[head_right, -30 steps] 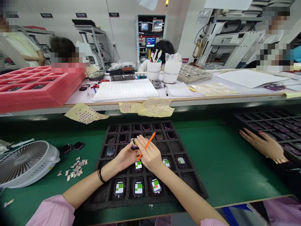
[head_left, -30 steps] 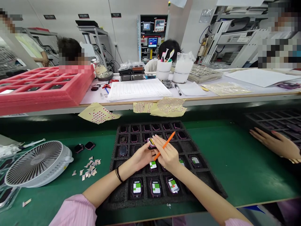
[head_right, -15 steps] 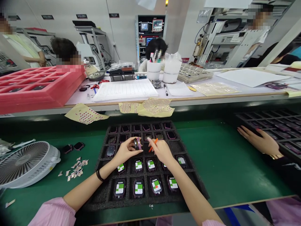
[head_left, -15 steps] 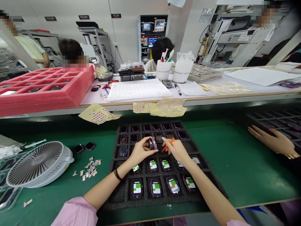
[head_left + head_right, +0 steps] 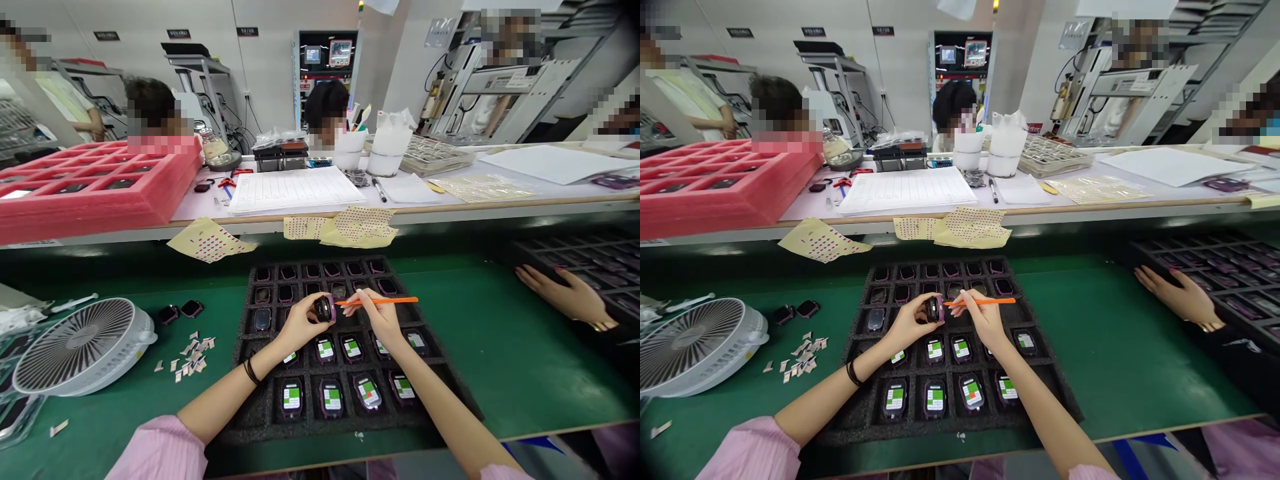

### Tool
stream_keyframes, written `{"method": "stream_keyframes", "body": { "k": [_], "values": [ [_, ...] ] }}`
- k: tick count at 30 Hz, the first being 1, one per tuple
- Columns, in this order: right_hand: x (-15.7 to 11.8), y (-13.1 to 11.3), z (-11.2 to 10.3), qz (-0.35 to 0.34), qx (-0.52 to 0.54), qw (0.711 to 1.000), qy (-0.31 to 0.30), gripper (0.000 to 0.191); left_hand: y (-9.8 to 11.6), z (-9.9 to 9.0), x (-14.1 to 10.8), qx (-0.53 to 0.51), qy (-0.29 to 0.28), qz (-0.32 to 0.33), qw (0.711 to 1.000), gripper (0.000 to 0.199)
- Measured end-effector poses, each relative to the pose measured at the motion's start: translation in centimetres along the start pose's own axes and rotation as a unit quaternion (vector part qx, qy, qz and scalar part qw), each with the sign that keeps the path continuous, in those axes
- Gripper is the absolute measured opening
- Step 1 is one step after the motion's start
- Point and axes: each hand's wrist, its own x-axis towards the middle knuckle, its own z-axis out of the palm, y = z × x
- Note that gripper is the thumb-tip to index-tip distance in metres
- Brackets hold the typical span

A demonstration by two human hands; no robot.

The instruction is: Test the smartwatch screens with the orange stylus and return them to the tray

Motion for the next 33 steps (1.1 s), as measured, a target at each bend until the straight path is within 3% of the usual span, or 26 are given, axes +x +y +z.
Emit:
{"method": "stream_keyframes", "body": {
  "k": [17, 33],
  "values": [
    [-0.4, -0.5, 0.5, -0.036, -0.063, 0.997, -0.007, 0.042, 0.0, 0.2, -0.2, 0.046, 0.015, 0.035, 0.998, 0.053],
    [-0.6, -1.1, 0.6, -0.041, -0.039, 0.998, -0.036, 0.041, 0.8, 0.8, -0.5, 0.063, 0.013, 0.042, 0.997, 0.052]
  ]
}}
